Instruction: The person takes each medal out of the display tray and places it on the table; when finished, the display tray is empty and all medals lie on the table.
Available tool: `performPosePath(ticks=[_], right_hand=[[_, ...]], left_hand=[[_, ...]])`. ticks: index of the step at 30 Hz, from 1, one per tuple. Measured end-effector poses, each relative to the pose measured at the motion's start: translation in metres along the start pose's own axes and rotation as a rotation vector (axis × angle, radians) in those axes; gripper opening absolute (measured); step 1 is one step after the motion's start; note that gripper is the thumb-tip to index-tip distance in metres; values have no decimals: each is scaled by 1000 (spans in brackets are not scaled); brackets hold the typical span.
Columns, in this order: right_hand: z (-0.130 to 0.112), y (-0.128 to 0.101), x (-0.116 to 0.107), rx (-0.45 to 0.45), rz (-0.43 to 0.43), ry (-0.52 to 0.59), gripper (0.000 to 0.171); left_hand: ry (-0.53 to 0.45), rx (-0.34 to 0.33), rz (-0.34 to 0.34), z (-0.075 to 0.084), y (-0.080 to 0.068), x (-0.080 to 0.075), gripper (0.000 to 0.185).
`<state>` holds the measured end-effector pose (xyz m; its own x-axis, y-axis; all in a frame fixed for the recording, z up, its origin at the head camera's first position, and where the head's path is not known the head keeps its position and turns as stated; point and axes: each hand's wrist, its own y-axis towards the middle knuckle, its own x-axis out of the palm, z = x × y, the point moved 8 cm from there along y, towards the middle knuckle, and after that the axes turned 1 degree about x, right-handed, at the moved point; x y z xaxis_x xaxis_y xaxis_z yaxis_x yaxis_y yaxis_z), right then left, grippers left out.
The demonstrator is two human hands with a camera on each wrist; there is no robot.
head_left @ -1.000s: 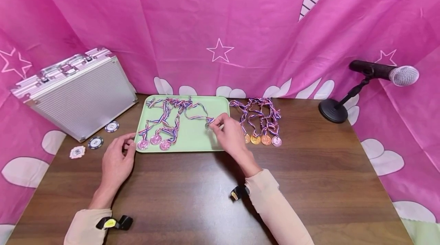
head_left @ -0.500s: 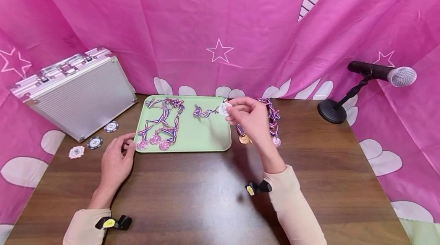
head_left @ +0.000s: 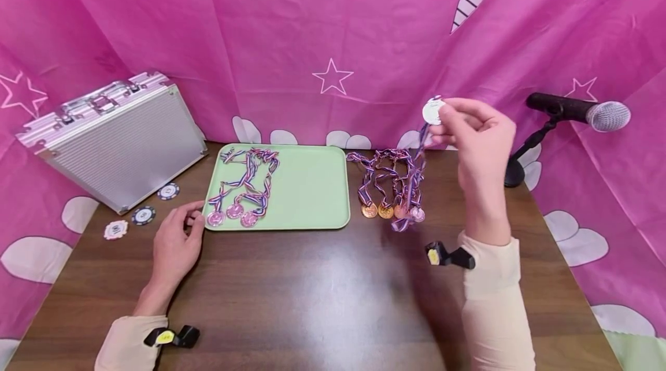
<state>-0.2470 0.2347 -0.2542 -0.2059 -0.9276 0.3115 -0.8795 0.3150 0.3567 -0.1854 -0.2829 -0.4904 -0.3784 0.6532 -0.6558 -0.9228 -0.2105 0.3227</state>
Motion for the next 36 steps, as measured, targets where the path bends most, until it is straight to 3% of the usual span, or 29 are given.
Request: performPosePath(ticks=[5,8,11,17,20,24,29,33,36], right_hand=[[2,20,-36,-102,114,-30,10],[20,19,-59,-104,175,-77,9],[56,8,-82,2,202,-161,9],[138,-30,-128,347,179,-281,11],[159,-47,-144,425,146,-333,13],[170,-63,-156,458,78,-446,24],[177,-74,-169,465,-16,-674,30],[176,-76,-173,366,-74,-969,25],[174,-76,-172,277,-70,-1096,21]], left_hand=[[8,-7,-2,-2,1,-2,31],[8,-5,-6,-1,1,-3,32],[3,-2,-12,0,2,-1,32],[-3,-17,-27,2,2,4,33],[-3,-20,-27,2,3,4,33],[1,-20,-24,2,3,4,33],[9,-24,-31,1,2,3,33],[9,-28,-33,0,0,1,33],[9,-31,-29,-1,-2,1,33]])
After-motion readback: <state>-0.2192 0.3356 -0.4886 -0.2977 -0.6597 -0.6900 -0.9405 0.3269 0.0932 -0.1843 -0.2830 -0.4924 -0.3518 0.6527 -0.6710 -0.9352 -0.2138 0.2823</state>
